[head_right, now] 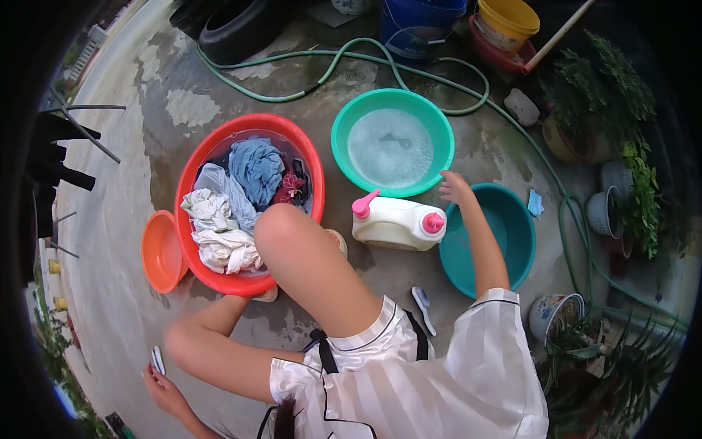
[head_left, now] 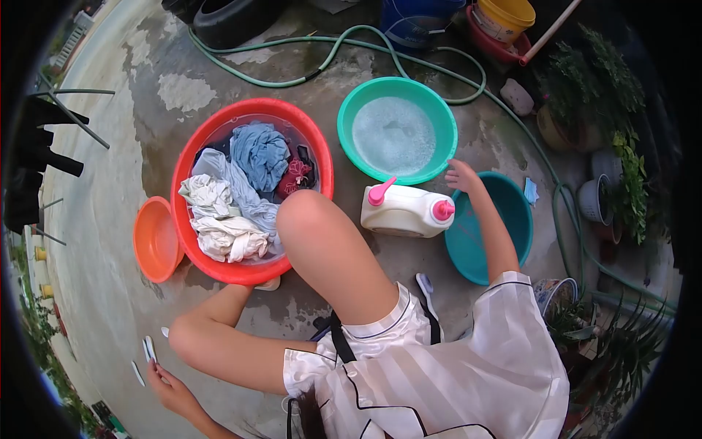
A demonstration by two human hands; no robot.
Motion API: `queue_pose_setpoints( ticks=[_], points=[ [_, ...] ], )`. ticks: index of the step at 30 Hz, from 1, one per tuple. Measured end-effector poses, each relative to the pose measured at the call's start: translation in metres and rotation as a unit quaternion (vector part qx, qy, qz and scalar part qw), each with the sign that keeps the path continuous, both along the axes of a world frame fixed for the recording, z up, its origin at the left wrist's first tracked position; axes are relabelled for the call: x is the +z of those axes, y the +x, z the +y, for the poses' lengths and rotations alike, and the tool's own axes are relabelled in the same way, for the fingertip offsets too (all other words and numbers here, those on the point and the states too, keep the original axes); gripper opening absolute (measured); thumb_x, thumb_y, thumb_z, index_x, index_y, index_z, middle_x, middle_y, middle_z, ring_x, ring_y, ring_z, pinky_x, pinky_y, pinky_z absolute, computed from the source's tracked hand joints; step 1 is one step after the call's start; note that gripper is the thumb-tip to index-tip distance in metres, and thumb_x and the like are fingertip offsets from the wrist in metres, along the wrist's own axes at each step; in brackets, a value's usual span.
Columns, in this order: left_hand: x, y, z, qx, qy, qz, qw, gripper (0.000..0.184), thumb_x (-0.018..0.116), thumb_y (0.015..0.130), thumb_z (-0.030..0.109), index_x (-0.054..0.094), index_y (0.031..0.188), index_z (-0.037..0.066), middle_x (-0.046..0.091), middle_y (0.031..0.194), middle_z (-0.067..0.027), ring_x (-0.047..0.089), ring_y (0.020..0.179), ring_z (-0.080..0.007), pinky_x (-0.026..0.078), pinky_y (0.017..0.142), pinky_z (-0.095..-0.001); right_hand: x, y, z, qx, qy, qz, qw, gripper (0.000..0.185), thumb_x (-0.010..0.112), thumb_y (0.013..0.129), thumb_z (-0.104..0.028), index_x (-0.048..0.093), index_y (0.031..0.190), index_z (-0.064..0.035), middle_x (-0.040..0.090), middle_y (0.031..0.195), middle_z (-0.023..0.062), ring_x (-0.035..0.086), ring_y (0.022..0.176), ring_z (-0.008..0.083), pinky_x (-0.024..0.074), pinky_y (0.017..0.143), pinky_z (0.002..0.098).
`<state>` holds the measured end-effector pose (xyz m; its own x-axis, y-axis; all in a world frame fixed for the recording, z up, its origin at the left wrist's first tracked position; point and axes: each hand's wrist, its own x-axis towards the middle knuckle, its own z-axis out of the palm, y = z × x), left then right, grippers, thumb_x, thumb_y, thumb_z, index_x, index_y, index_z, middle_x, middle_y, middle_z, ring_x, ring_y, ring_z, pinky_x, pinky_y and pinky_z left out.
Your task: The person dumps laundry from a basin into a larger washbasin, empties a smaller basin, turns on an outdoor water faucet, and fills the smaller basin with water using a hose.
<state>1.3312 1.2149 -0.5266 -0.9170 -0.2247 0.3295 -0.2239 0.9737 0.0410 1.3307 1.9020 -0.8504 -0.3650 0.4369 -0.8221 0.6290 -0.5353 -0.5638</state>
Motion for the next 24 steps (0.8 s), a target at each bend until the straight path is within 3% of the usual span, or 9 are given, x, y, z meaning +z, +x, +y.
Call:
queue_pose_setpoints(
  ticks=[2,5,8,11,17,20,24],
  points=[
    [0.004,-0.017,0.028,-0.011,0.036,-0.003,0.999,0.024,0.042,0.085,0.012,0.053,0.103,0.001,0.057,0.096,-0.0150,0.055,0.086,-0.0297,0.043,0.075,-0.0336,-0.044,0.003,0.004,0.013,-0.116,0.023,0.993,0.072,0.056,0.077,-0.035,0.018,0.130,-0.0065,0.026,0.129,0.0254,0.030,0.117,0.0402,0.0289,0.093,0.0522],
    [-0.003,-0.030,0.062,-0.103,-0.045,-0.027,0.993,0.022,0.043,0.084,0.011,0.054,0.099,0.000,0.057,0.095,-0.0157,0.055,0.086,-0.0306,0.043,0.074,-0.0342,-0.075,-0.003,-0.005,0.012,-0.184,0.073,0.980,0.068,0.054,0.079,-0.036,0.020,0.129,-0.0045,0.028,0.128,0.0255,0.035,0.116,0.0360,0.0302,0.095,0.0450],
    [-0.017,-0.034,0.089,-0.162,0.030,-0.044,0.985,0.018,0.046,0.082,0.009,0.055,0.094,-0.002,0.057,0.091,-0.0162,0.055,0.083,-0.0317,0.043,0.072,-0.0354,-0.069,-0.006,-0.009,-0.021,-0.178,0.072,0.981,0.062,0.052,0.081,-0.035,0.024,0.127,-0.0039,0.032,0.125,0.0252,0.040,0.112,0.0345,0.0309,0.094,0.0423],
    [-0.021,-0.038,0.102,-0.198,0.046,-0.042,0.978,0.016,0.048,0.080,0.007,0.055,0.091,-0.002,0.056,0.086,-0.0164,0.054,0.080,-0.0319,0.043,0.070,-0.0362,-0.042,-0.015,-0.019,-0.007,-0.114,0.084,0.990,0.046,0.051,0.081,-0.034,0.042,0.109,0.0010,0.053,0.102,0.0158,0.054,0.096,0.0269,0.0405,0.084,0.0373],
    [-0.023,-0.028,0.101,-0.200,0.037,-0.055,0.978,0.014,0.047,0.080,0.005,0.055,0.089,-0.003,0.056,0.080,-0.0162,0.054,0.074,-0.0319,0.043,0.067,-0.0370,0.022,-0.070,-0.006,0.033,-0.011,0.128,0.991,0.038,0.055,0.080,-0.030,0.042,0.099,0.0001,0.057,0.084,0.0159,0.062,0.070,0.0211,0.0482,0.057,0.0275],
    [-0.030,-0.020,0.107,-0.191,0.095,-0.082,0.973,0.013,0.048,0.079,0.003,0.055,0.088,-0.003,0.056,0.079,-0.0160,0.054,0.072,-0.0315,0.043,0.064,-0.0370,0.044,-0.104,0.001,0.073,0.054,0.122,0.988,0.036,0.056,0.080,-0.029,0.043,0.095,0.0002,0.057,0.083,0.0144,0.062,0.066,0.0183,0.0465,0.051,0.0243],
    [-0.039,-0.018,0.107,-0.198,0.085,-0.089,0.973,0.012,0.049,0.077,0.002,0.055,0.087,-0.002,0.056,0.079,-0.0158,0.054,0.072,-0.0307,0.043,0.064,-0.0369,0.063,-0.134,-0.003,0.089,0.082,0.127,0.984,0.034,0.059,0.078,-0.033,0.047,0.092,-0.0042,0.058,0.076,0.0076,0.060,0.066,0.0135,0.0460,0.056,0.0233]
  ],
)
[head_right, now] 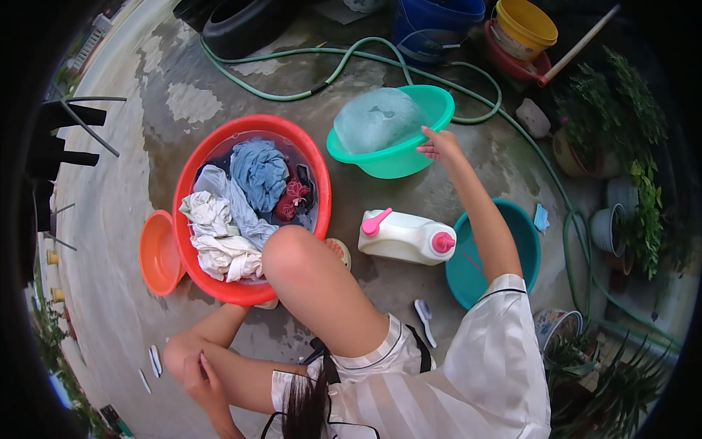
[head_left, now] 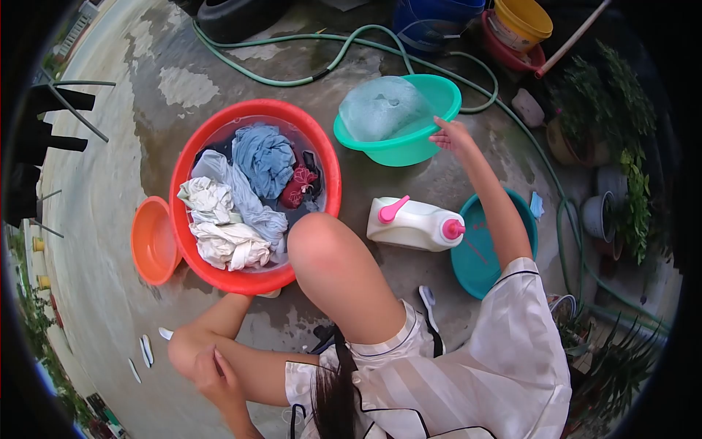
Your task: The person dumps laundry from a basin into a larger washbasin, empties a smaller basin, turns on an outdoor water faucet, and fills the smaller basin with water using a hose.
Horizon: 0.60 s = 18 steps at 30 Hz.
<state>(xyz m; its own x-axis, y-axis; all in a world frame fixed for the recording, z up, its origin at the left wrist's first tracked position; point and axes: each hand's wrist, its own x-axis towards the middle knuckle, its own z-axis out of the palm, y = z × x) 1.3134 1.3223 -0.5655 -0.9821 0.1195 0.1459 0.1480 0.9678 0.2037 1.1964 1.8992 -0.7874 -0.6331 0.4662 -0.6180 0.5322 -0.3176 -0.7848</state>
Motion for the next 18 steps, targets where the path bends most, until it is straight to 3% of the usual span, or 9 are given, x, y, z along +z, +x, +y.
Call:
queue_pose_setpoints(
  ticks=[11,14,18],
  points=[
    [-0.005,0.001,0.006,-0.024,0.006,-0.051,0.998,0.015,0.049,0.076,0.000,0.055,0.089,-0.003,0.056,0.081,-0.0152,0.054,0.073,-0.0306,0.043,0.065,-0.0371,0.027,-0.079,-0.026,0.045,0.046,0.031,0.997,0.031,0.061,0.077,-0.029,0.048,0.086,-0.0021,0.054,0.071,0.0057,0.058,0.061,0.0134,0.0445,0.053,0.0227],
    [-0.006,-0.002,0.012,-0.057,-0.004,-0.025,0.998,0.014,0.050,0.078,0.001,0.056,0.090,-0.002,0.058,0.081,-0.0134,0.056,0.074,-0.0266,0.044,0.064,-0.0337,0.023,-0.099,-0.035,0.071,0.078,0.031,0.994,0.032,0.061,0.076,-0.028,0.048,0.087,-0.0015,0.054,0.071,0.0055,0.058,0.061,0.0138,0.0445,0.053,0.0228],
    [-0.009,-0.002,0.012,-0.058,0.018,-0.050,0.997,0.017,0.049,0.076,-0.001,0.055,0.092,-0.002,0.056,0.082,-0.0154,0.054,0.074,-0.0307,0.043,0.066,-0.0380,0.025,-0.110,-0.043,0.068,0.111,0.023,0.991,0.032,0.060,0.077,-0.029,0.049,0.089,-0.0009,0.053,0.071,0.0055,0.057,0.056,0.0133,0.0444,0.051,0.0228]
  ],
)
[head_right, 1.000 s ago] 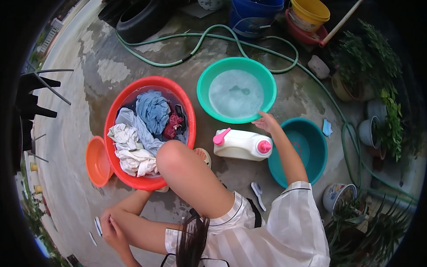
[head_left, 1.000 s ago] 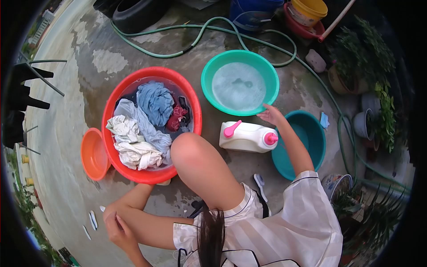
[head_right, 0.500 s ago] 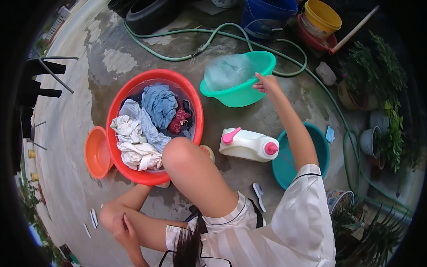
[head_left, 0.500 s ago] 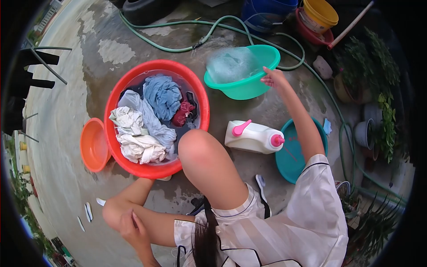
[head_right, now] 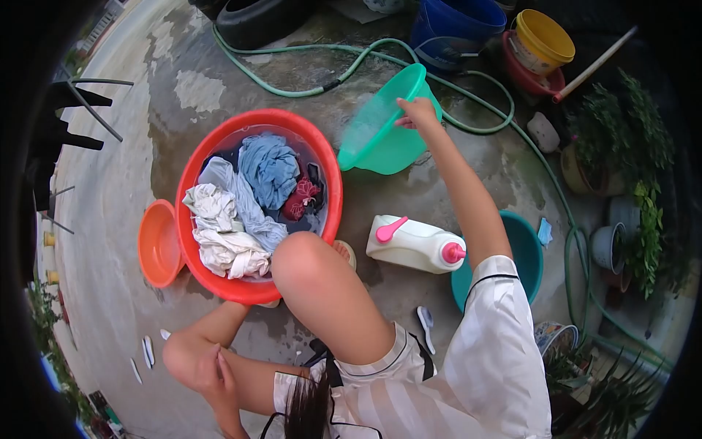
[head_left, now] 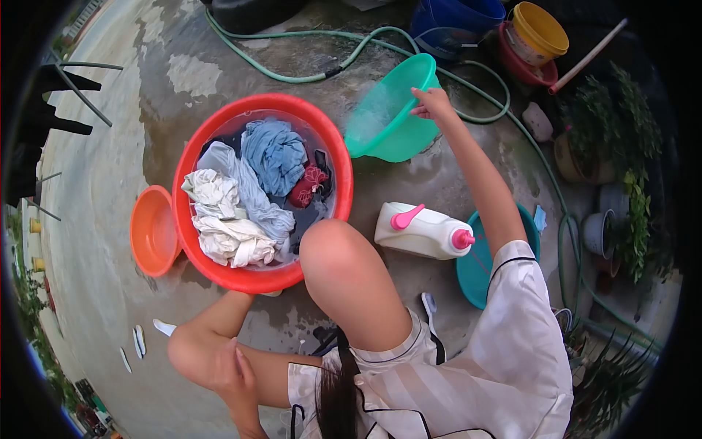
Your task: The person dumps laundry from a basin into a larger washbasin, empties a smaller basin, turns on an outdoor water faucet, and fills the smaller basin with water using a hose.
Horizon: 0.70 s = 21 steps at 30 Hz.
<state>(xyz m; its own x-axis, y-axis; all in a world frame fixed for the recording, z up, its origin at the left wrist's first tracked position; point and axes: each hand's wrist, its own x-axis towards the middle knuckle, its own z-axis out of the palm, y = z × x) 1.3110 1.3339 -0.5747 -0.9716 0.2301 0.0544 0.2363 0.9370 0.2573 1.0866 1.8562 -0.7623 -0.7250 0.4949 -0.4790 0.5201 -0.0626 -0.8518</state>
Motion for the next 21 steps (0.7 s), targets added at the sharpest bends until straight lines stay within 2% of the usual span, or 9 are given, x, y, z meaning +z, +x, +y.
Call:
queue_pose_setpoints(
  ticks=[5,7,9,11,13,16,21],
  points=[
    [-0.003,-0.001,0.001,-0.019,0.001,0.003,1.000,0.019,0.049,0.075,0.000,0.055,0.093,-0.002,0.056,0.081,-0.0158,0.055,0.074,-0.0309,0.043,0.066,-0.0374,-0.019,0.041,0.043,-0.046,-0.004,-0.006,0.999,0.030,0.056,0.079,-0.029,0.050,0.088,-0.0012,0.052,0.065,0.0055,0.055,0.051,0.0123,0.0436,0.047,0.0229],
    [-0.004,0.000,0.006,-0.041,-0.002,-0.005,0.999,0.019,0.050,0.075,0.000,0.055,0.093,-0.001,0.056,0.081,-0.0154,0.055,0.075,-0.0306,0.043,0.066,-0.0372,-0.026,0.079,0.060,-0.068,0.005,-0.043,0.997,0.029,0.053,0.080,-0.028,0.050,0.089,-0.0013,0.051,0.062,0.0060,0.054,0.050,0.0130,0.0436,0.047,0.0234],
    [-0.007,0.001,0.009,-0.064,0.003,-0.006,0.998,0.019,0.051,0.074,0.001,0.055,0.093,-0.001,0.056,0.082,-0.0149,0.055,0.075,-0.0302,0.043,0.066,-0.0371,-0.047,0.121,0.087,-0.082,-0.002,-0.132,0.988,0.029,0.052,0.081,-0.029,0.050,0.090,-0.0019,0.052,0.066,0.0067,0.054,0.051,0.0144,0.0445,0.049,0.0259],
    [-0.015,0.002,0.009,-0.090,0.016,-0.001,0.996,0.020,0.053,0.073,0.001,0.056,0.092,-0.001,0.057,0.082,-0.0142,0.055,0.075,-0.0296,0.044,0.066,-0.0369,-0.080,0.163,0.103,-0.123,-0.034,-0.207,0.970,0.030,0.052,0.082,-0.031,0.049,0.090,-0.0027,0.054,0.071,0.0066,0.055,0.057,0.0157,0.0451,0.052,0.0276],
    [-0.015,-0.003,0.015,-0.112,0.012,-0.001,0.994,0.020,0.053,0.072,0.000,0.056,0.092,-0.001,0.056,0.082,-0.0137,0.055,0.074,-0.0291,0.043,0.065,-0.0367,-0.106,0.202,0.099,-0.098,-0.107,-0.234,0.961,0.031,0.053,0.082,-0.034,0.048,0.090,-0.0045,0.055,0.076,0.0062,0.055,0.063,0.0160,0.0448,0.055,0.0280],
    [-0.014,-0.007,0.022,-0.128,0.000,-0.005,0.992,0.021,0.054,0.071,0.000,0.056,0.092,-0.001,0.056,0.082,-0.0134,0.055,0.074,-0.0286,0.043,0.064,-0.0364,-0.125,0.219,0.067,-0.115,-0.228,-0.240,0.937,0.032,0.054,0.081,-0.035,0.049,0.090,-0.0048,0.055,0.076,0.0060,0.055,0.064,0.0154,0.0446,0.056,0.0265],
    [-0.017,-0.009,0.028,-0.137,0.001,-0.015,0.990,0.021,0.055,0.071,0.000,0.056,0.091,0.000,0.056,0.082,-0.0129,0.055,0.074,-0.0280,0.043,0.064,-0.0365,-0.095,0.198,0.038,-0.102,-0.222,-0.186,0.952,0.033,0.056,0.080,-0.037,0.050,0.088,-0.0051,0.056,0.072,0.0047,0.056,0.063,0.0141,0.0448,0.055,0.0259]
  ],
)
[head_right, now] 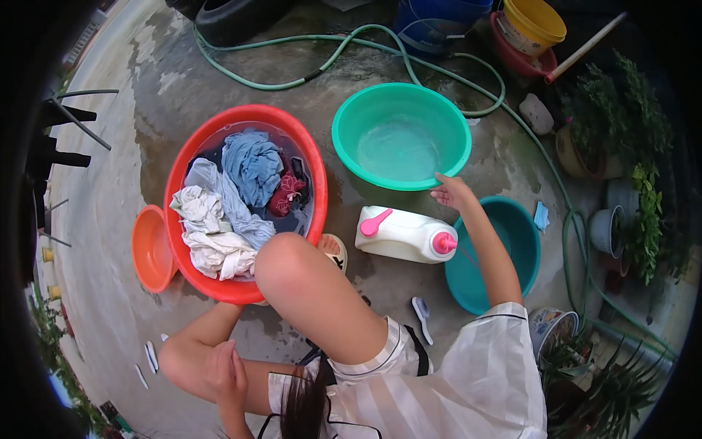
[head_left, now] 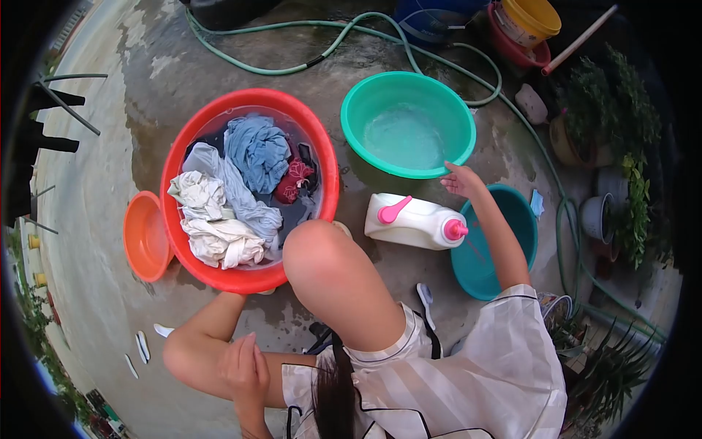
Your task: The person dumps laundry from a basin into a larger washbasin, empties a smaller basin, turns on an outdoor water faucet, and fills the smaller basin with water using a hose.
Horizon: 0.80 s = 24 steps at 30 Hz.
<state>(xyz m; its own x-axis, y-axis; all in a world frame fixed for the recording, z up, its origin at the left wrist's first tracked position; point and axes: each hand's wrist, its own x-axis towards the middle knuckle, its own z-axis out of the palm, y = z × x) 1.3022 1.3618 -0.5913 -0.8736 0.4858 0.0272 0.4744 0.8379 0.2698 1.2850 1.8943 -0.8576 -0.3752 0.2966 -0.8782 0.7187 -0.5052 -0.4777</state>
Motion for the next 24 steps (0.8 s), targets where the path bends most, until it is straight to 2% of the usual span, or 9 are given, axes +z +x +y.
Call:
queue_pose_setpoints(
  ticks=[5,8,12,16,19,22,24],
  points=[
    [0.002,-0.002,0.014,-0.019,-0.004,-0.002,1.000,0.021,0.054,0.070,0.000,0.056,0.090,-0.001,0.056,0.082,-0.0131,0.055,0.073,-0.0280,0.043,0.064,-0.0365,0.032,-0.043,0.026,-0.023,0.040,0.067,0.997,0.034,0.052,0.082,-0.037,0.052,0.092,-0.0049,0.058,0.073,0.0056,0.057,0.067,0.0162,0.0454,0.057,0.0265],
    [0.003,0.000,0.019,-0.018,0.005,-0.002,1.000,0.020,0.054,0.069,-0.001,0.056,0.089,-0.001,0.056,0.082,-0.0131,0.054,0.073,-0.0279,0.043,0.063,-0.0363,0.042,-0.059,0.045,-0.080,0.036,0.110,0.990,0.034,0.048,0.084,-0.037,0.052,0.096,-0.0056,0.059,0.080,0.0074,0.058,0.073,0.0180,0.0461,0.061,0.0277],
    [0.004,0.002,0.019,-0.017,-0.002,-0.005,1.000,0.020,0.053,0.069,-0.001,0.056,0.089,-0.001,0.056,0.082,-0.0130,0.054,0.072,-0.0277,0.043,0.063,-0.0361,-0.001,-0.041,0.078,-0.081,0.024,0.065,0.994,0.034,0.046,0.085,-0.038,0.050,0.100,-0.0071,0.059,0.089,0.0083,0.058,0.082,0.0194,0.0460,0.066,0.0290],
    [0.003,0.004,0.017,-0.018,0.000,-0.003,1.000,0.020,0.053,0.070,-0.001,0.056,0.089,-0.001,0.056,0.081,-0.0128,0.054,0.071,-0.0274,0.043,0.062,-0.0360,-0.027,-0.001,0.049,-0.044,-0.026,0.028,0.998,0.033,0.049,0.084,-0.036,0.049,0.100,-0.0083,0.059,0.089,0.0073,0.057,0.085,0.0189,0.0460,0.067,0.0287],
    [0.008,0.006,0.015,-0.003,0.001,-0.026,1.000,0.018,0.053,0.071,-0.003,0.055,0.090,-0.002,0.056,0.082,-0.0154,0.055,0.074,-0.0297,0.044,0.066,-0.0370,-0.024,0.005,0.009,-0.009,0.023,-0.012,1.000,0.029,0.052,0.083,-0.033,0.049,0.098,-0.0088,0.058,0.086,0.0063,0.058,0.080,0.0180,0.0463,0.064,0.0269],
    [0.007,0.006,0.013,0.001,-0.006,-0.039,0.999,0.018,0.053,0.072,-0.003,0.055,0.090,-0.003,0.056,0.082,-0.0167,0.055,0.076,-0.0308,0.044,0.068,-0.0376,-0.025,0.004,0.000,-0.032,0.008,0.061,0.998,0.028,0.056,0.080,-0.031,0.049,0.096,-0.0082,0.058,0.082,0.0064,0.059,0.075,0.0176,0.0462,0.062,0.0253],
    [0.003,0.005,0.013,-0.008,-0.006,-0.032,0.999,0.018,0.053,0.071,-0.002,0.055,0.089,-0.002,0.056,0.081,-0.0153,0.055,0.074,-0.0295,0.044,0.065,-0.0369,-0.014,-0.001,0.000,-0.002,0.074,0.081,0.994,0.030,0.058,0.079,-0.030,0.049,0.096,-0.0073,0.057,0.079,0.0068,0.059,0.072,0.0172,0.0465,0.060,0.0256]
  ],
)
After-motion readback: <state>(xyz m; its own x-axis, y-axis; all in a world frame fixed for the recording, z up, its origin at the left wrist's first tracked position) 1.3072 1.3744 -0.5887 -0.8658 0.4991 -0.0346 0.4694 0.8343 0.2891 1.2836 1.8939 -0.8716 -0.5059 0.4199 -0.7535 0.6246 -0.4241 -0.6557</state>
